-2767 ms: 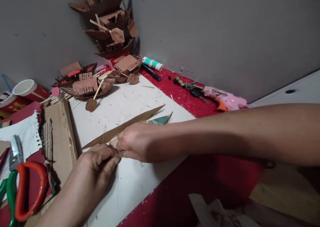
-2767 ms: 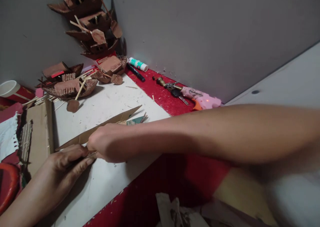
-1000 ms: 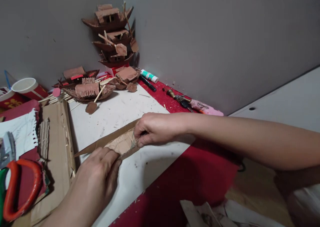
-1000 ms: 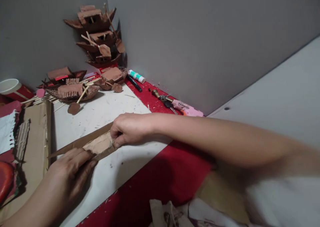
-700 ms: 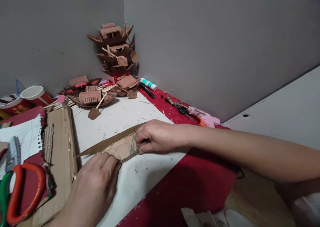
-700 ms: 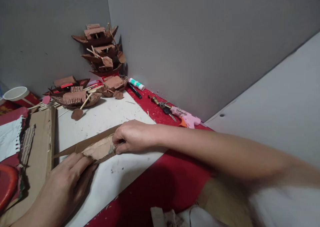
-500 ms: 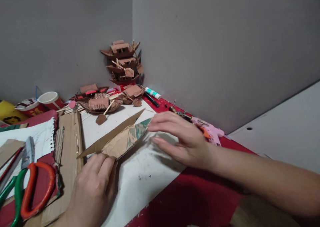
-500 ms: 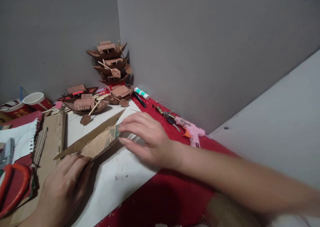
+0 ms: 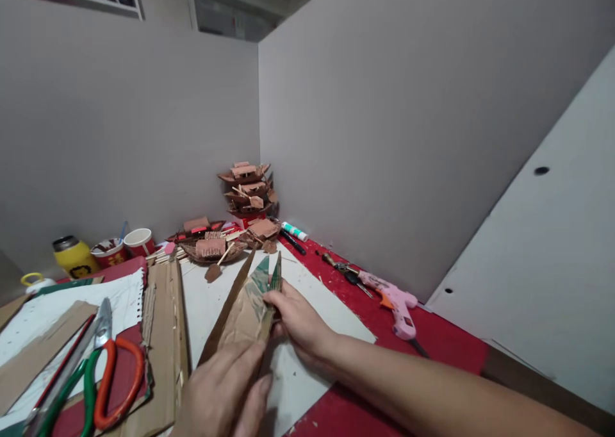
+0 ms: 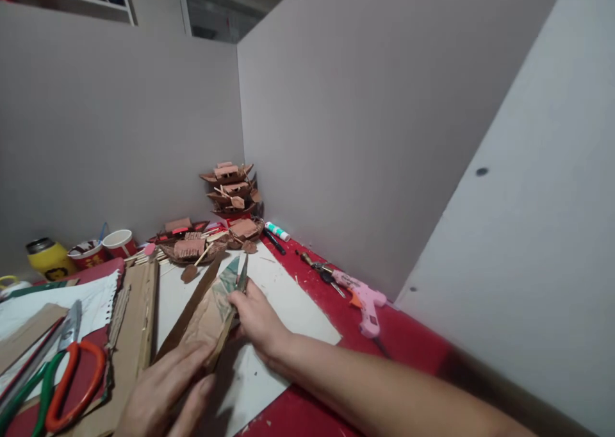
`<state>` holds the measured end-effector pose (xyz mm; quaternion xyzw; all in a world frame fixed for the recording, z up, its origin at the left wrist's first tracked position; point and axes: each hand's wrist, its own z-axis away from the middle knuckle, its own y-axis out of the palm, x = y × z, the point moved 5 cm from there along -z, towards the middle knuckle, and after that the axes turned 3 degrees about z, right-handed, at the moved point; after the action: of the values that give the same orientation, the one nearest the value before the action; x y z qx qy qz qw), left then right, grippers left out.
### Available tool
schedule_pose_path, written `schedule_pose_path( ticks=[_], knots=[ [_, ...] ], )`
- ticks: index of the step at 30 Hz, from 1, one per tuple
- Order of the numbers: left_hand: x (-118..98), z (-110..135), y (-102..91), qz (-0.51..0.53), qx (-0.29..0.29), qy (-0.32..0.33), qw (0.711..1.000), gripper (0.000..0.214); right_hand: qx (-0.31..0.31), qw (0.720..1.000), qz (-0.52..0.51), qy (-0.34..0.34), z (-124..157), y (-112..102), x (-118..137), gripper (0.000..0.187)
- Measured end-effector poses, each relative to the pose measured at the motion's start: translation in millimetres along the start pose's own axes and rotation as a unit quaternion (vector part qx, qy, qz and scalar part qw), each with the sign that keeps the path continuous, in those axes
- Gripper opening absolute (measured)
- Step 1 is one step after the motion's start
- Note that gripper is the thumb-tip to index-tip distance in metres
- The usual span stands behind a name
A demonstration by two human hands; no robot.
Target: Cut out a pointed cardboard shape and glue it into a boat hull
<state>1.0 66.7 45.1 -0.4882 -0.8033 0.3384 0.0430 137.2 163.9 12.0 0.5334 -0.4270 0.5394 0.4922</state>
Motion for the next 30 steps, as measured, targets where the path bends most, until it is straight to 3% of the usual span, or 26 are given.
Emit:
schedule_pose_path(
  ticks=[3, 6, 8, 12, 17, 20, 23, 30],
  knots=[
    [9.6, -5.2, -29.1, 0.074, -0.107, -0.183, 0.975, 0.019, -0.015, 0.997, 0.057, -0.057, -9.8, -7.9, 11.5, 0.027],
    [28.3, -10.3, -43.6, 0.142, -0.132, -0.366, 0.910, 0.026, -0.021, 0.985, 0.100, -0.140, -9.4, -12.9, 23.9, 0.023],
    [38.2, -13.3, -38.6, 0.207, -0.127, -0.423, 0.873, 0.038, -0.004, 0.973, 0.151, -0.175, -4.4, -8.6, 25.4, 0.021],
    [52.0, -2.9, -3.2, 0.290, -0.058, -0.499, 0.815, 0.051, 0.056, 0.954, 0.213, -0.203, 8.3, 7.4, 17.0, 0.018],
    [55.9, 2.0, 18.8, 0.344, -0.011, -0.481, 0.806, 0.043, 0.106, 0.971, 0.138, -0.165, 9.8, 11.9, 9.1, 0.009],
    [52.8, -6.3, 22.0, 0.371, 0.033, -0.472, 0.799, 0.044, 0.099, 0.983, 0.085, -0.132, 5.3, 7.7, 8.5, 0.010],
    [48.6, -14.5, 23.1, 0.358, 0.059, -0.463, 0.809, 0.044, 0.088, 0.982, 0.081, -0.148, 3.8, 4.3, 12.6, 0.007],
    [40.9, -23.9, 24.2, 0.316, 0.031, -0.477, 0.820, 0.039, 0.052, 0.974, 0.098, -0.197, 3.2, -2.1, 20.2, 0.012]
  ],
)
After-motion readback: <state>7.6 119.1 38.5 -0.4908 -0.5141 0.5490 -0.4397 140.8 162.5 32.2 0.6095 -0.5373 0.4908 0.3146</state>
